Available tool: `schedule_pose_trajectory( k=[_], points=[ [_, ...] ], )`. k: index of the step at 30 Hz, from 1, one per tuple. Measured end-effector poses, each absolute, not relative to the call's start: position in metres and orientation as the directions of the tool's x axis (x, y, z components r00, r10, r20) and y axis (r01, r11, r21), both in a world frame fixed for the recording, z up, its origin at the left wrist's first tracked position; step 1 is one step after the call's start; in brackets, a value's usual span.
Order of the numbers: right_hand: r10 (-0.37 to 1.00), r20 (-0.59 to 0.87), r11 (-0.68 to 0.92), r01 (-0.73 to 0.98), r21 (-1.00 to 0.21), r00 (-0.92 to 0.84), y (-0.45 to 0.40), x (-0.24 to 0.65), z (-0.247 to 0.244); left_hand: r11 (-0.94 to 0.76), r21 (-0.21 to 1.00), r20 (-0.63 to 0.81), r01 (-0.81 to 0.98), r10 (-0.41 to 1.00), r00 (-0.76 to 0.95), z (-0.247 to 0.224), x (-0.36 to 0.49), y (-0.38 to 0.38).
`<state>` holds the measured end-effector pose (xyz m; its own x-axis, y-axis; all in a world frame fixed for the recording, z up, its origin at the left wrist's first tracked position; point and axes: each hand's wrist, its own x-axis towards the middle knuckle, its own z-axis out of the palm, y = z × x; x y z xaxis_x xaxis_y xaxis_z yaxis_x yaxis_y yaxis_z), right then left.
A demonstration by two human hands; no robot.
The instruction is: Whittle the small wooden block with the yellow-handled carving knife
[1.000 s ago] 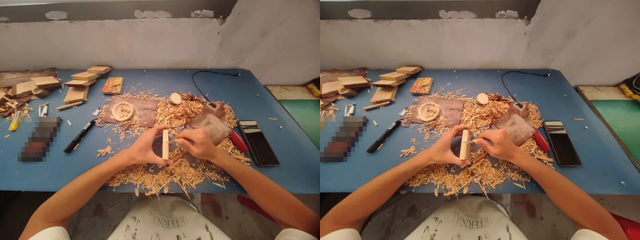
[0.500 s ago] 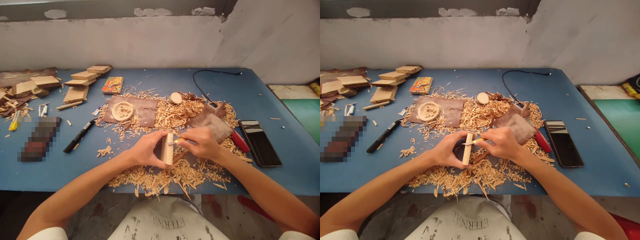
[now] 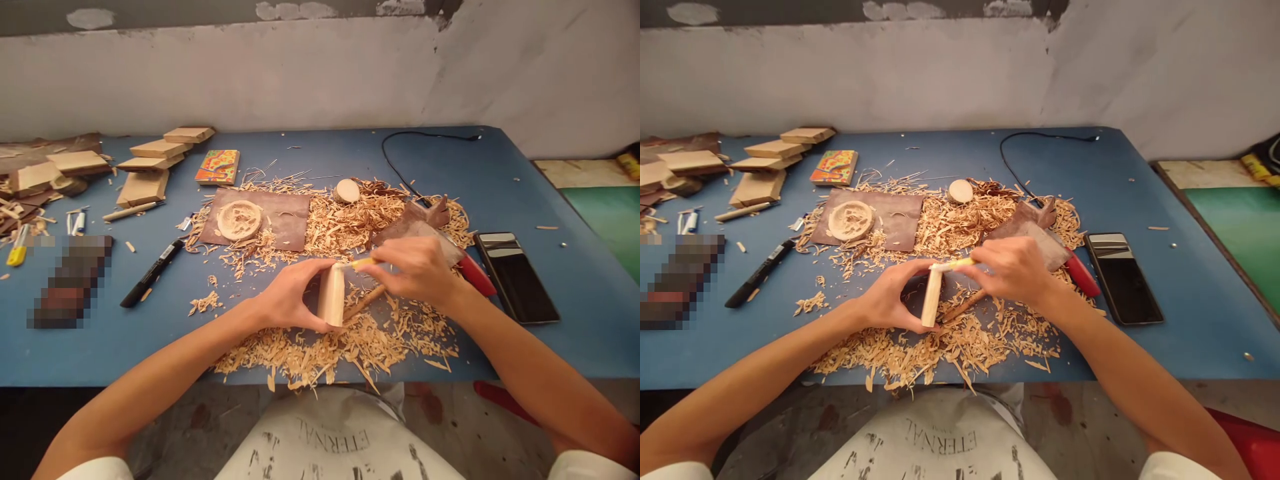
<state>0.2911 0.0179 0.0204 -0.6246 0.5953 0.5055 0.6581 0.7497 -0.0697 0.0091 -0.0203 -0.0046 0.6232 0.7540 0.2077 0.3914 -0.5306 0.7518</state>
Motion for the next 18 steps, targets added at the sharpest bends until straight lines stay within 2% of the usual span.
schedule_pose_trajectory(
  k=[2, 4, 6, 8, 12, 18],
  points=[
    [0.631, 0.569, 0.669, 0.741, -0.054, -0.528, 0.029, 0.302, 0.019, -0.547, 0.745, 0.197, 0.382, 0.728, 0.657, -0.005, 0.008, -0.021],
    [0.660, 0.630, 0.614, 0.777, -0.139, -0.409, 0.035, 0.308, 0.021, -0.543, 0.746, 0.174, 0.386, 0.718, 0.674, -0.005, 0.008, -0.021],
    [0.683, 0.621, 0.634, 0.735, -0.241, -0.385, 0.033, 0.307, 0.023, -0.522, 0.754, 0.153, 0.398, 0.729, 0.667, -0.005, 0.008, -0.022],
    [0.674, 0.577, 0.704, 0.638, -0.312, -0.461, 0.026, 0.299, 0.025, -0.504, 0.768, 0.146, 0.395, 0.738, 0.658, -0.006, 0.008, -0.022],
    [0.569, 0.523, 0.822, 0.417, -0.387, -0.635, 0.009, 0.280, 0.020, -0.473, 0.796, 0.136, 0.378, 0.748, 0.650, -0.007, 0.009, -0.023],
    [0.545, 0.478, 0.827, 0.347, -0.443, -0.688, 0.006, 0.272, 0.009, -0.506, 0.764, 0.130, 0.401, 0.729, 0.672, -0.004, 0.008, -0.021]
  ],
)
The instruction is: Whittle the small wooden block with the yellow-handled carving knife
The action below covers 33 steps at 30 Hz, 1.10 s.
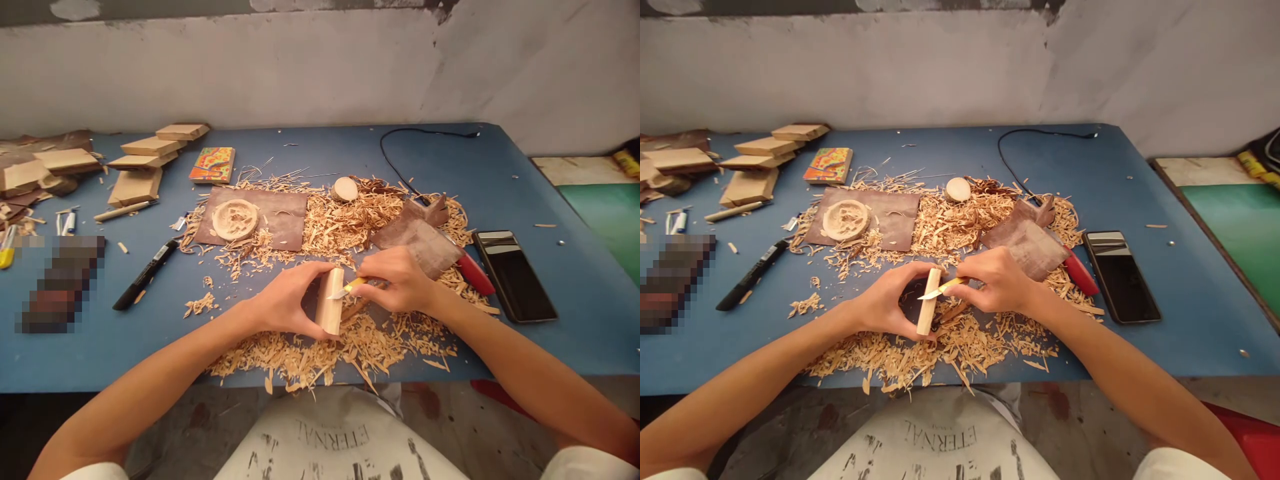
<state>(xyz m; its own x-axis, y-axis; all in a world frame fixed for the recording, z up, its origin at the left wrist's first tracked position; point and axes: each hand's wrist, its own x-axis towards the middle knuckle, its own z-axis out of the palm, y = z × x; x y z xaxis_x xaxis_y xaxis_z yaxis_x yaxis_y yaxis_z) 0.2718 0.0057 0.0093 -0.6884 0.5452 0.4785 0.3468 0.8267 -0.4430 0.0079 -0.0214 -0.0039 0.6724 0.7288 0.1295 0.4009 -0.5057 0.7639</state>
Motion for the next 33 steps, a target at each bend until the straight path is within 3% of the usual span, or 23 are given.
schedule_pose_trajectory(
  k=[12, 21, 27, 33],
  points=[
    [0.524, 0.495, 0.842, 0.333, -0.424, -0.693, 0.010, 0.273, 0.006, -0.514, 0.755, 0.124, 0.408, 0.722, 0.680, -0.002, 0.007, -0.019],
    [0.530, 0.509, 0.848, 0.408, -0.338, -0.679, 0.020, 0.283, 0.005, -0.489, 0.775, 0.113, 0.401, 0.731, 0.673, 0.002, 0.009, -0.019],
    [0.500, 0.554, 0.859, 0.463, -0.219, -0.666, 0.022, 0.282, 0.010, -0.447, 0.820, 0.121, 0.358, 0.746, 0.654, 0.003, 0.009, -0.017],
    [0.667, 0.531, 0.683, 0.714, -0.155, -0.523, 0.044, 0.308, 0.005, -0.503, 0.770, 0.100, 0.393, 0.704, 0.703, 0.002, 0.007, -0.019]
  ],
)
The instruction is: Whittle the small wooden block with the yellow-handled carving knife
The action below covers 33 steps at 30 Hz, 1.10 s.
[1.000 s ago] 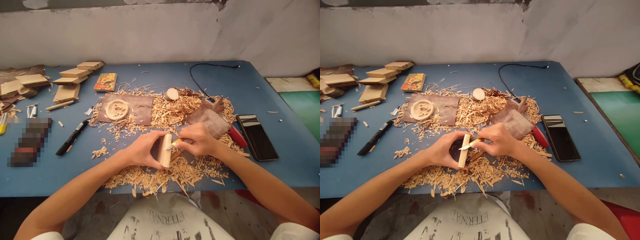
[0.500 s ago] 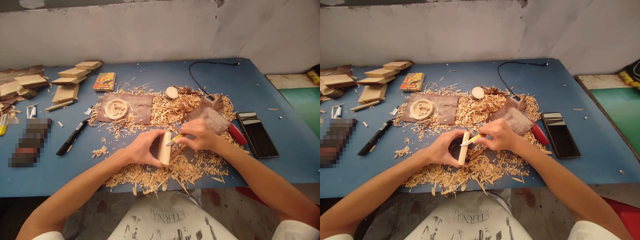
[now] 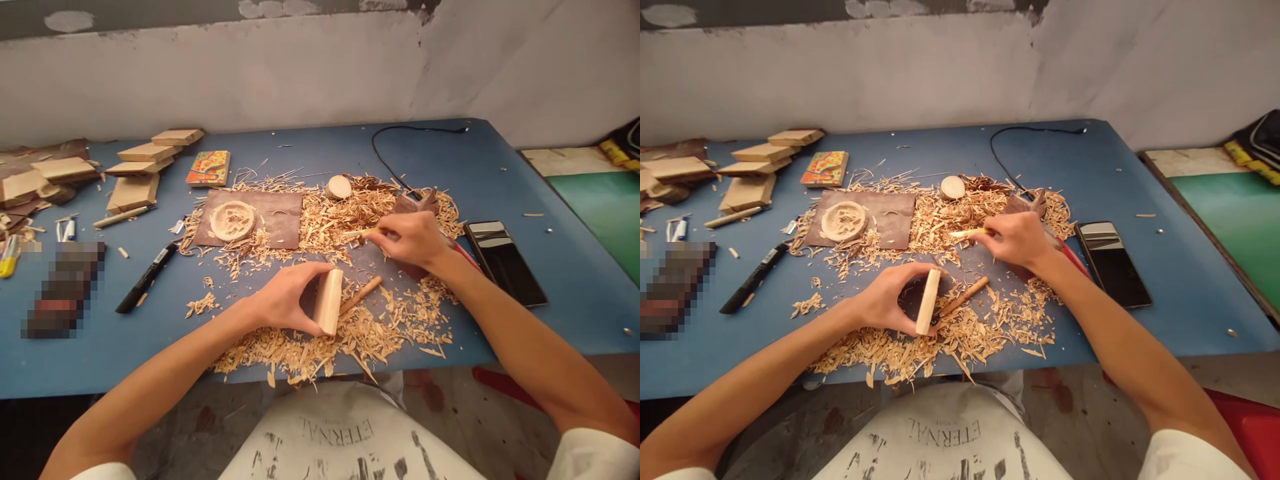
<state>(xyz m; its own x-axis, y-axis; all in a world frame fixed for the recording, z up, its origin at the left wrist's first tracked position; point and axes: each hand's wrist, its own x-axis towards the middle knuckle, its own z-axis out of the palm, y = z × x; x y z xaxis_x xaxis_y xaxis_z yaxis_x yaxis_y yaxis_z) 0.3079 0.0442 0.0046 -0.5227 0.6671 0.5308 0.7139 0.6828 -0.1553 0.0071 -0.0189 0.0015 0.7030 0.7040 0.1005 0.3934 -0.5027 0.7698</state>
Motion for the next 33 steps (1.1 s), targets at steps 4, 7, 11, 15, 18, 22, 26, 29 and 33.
schedule_pose_trajectory(
  k=[4, 7, 11, 15, 18, 22, 26, 29, 33],
  points=[
    [0.693, 0.553, 0.684, 0.664, -0.302, -0.462, 0.041, 0.309, 0.008, -0.495, 0.773, 0.094, 0.398, 0.709, 0.699, -0.001, 0.007, -0.019],
    [0.625, 0.520, 0.781, 0.477, -0.404, -0.583, 0.023, 0.290, 0.012, -0.500, 0.764, 0.099, 0.407, 0.715, 0.692, -0.002, 0.007, -0.019],
    [0.539, 0.524, 0.834, 0.332, -0.440, -0.659, 0.006, 0.269, 0.007, -0.517, 0.754, 0.123, 0.406, 0.717, 0.686, -0.002, 0.007, -0.020],
    [0.546, 0.493, 0.829, 0.353, -0.434, -0.677, 0.008, 0.267, -0.002, -0.508, 0.775, 0.129, 0.376, 0.709, 0.694, 0.000, 0.008, -0.020],
    [0.560, 0.467, 0.818, 0.365, -0.445, -0.685, 0.011, 0.268, -0.005, -0.495, 0.786, 0.124, 0.371, 0.713, 0.691, 0.001, 0.008, -0.020],
    [0.558, 0.450, 0.816, 0.360, -0.452, -0.697, 0.013, 0.268, -0.006, -0.482, 0.798, 0.123, 0.362, 0.718, 0.685, 0.002, 0.008, -0.020],
    [0.534, 0.461, 0.835, 0.358, -0.417, -0.709, 0.017, 0.270, -0.007, -0.486, 0.797, 0.127, 0.357, 0.715, 0.688, 0.003, 0.009, -0.020],
    [0.525, 0.478, 0.848, 0.386, -0.363, -0.704, 0.022, 0.274, -0.006, -0.486, 0.796, 0.125, 0.361, 0.716, 0.687, 0.003, 0.009, -0.019],
    [0.513, 0.499, 0.858, 0.436, -0.272, -0.698, 0.024, 0.276, -0.004, -0.485, 0.790, 0.116, 0.375, 0.718, 0.686, 0.003, 0.009, -0.019]
  ],
)
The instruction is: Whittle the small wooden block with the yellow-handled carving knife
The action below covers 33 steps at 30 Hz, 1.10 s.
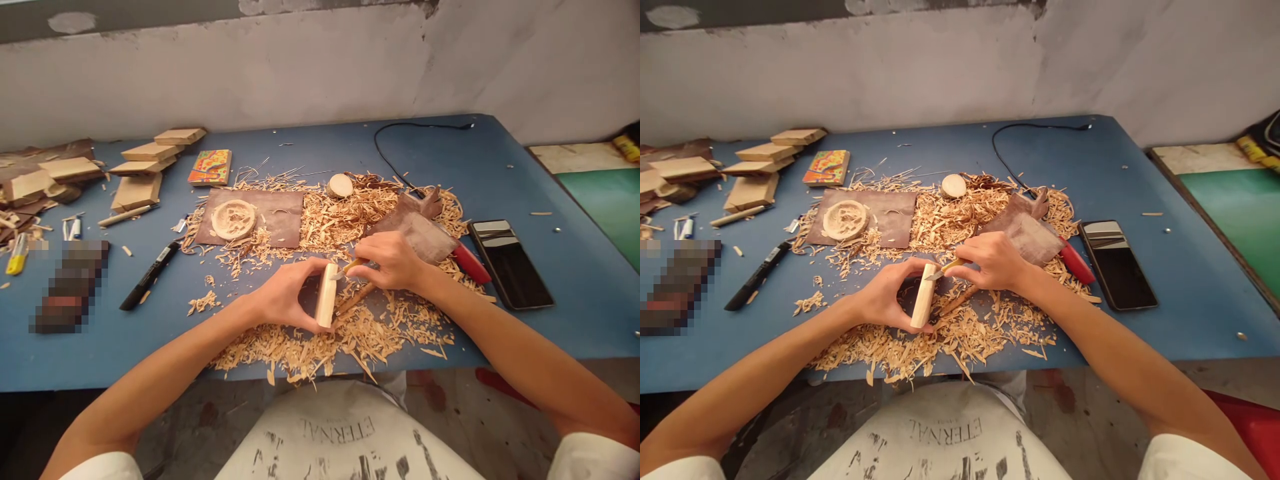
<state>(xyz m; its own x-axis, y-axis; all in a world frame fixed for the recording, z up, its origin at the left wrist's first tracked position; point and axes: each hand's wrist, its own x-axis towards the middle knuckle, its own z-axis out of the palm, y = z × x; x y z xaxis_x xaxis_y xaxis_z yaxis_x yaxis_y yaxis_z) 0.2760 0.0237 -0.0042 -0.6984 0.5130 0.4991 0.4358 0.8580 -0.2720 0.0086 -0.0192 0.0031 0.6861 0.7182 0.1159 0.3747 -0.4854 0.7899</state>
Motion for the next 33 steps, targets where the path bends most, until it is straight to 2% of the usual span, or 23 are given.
schedule_pose_trajectory(
  k=[3, 7, 9, 13, 17, 24, 27, 33],
  points=[
    [0.555, 0.489, 0.829, 0.493, -0.263, -0.673, 0.027, 0.280, -0.004, -0.479, 0.796, 0.114, 0.371, 0.720, 0.684, 0.003, 0.008, -0.019],
    [0.738, 0.483, 0.648, 0.694, -0.314, -0.471, 0.041, 0.298, -0.004, -0.484, 0.797, 0.085, 0.361, 0.682, 0.727, 0.004, 0.008, -0.020],
    [0.768, 0.497, 0.598, 0.729, -0.332, -0.404, 0.045, 0.304, -0.001, -0.484, 0.794, 0.073, 0.368, 0.676, 0.733, 0.004, 0.007, -0.020],
    [0.692, 0.524, 0.704, 0.627, -0.335, -0.496, 0.033, 0.296, 0.008, -0.487, 0.779, 0.059, 0.395, 0.684, 0.727, 0.003, 0.008, -0.021],
    [0.537, 0.572, 0.835, 0.489, -0.254, -0.620, 0.011, 0.276, 0.010, -0.500, 0.768, 0.072, 0.401, 0.689, 0.721, 0.000, 0.007, -0.021],
    [0.451, 0.605, 0.871, 0.471, -0.138, -0.657, 0.002, 0.270, 0.008, -0.513, 0.770, 0.093, 0.379, 0.678, 0.729, -0.001, 0.007, -0.021],
    [0.459, 0.567, 0.876, 0.454, -0.162, -0.684, 0.004, 0.272, 0.010, -0.506, 0.776, 0.092, 0.377, 0.682, 0.726, -0.001, 0.007, -0.021],
    [0.537, 0.462, 0.844, 0.435, -0.315, -0.706, 0.007, 0.274, 0.016, -0.490, 0.788, 0.089, 0.373, 0.691, 0.718, 0.000, 0.009, -0.021]
  ],
)
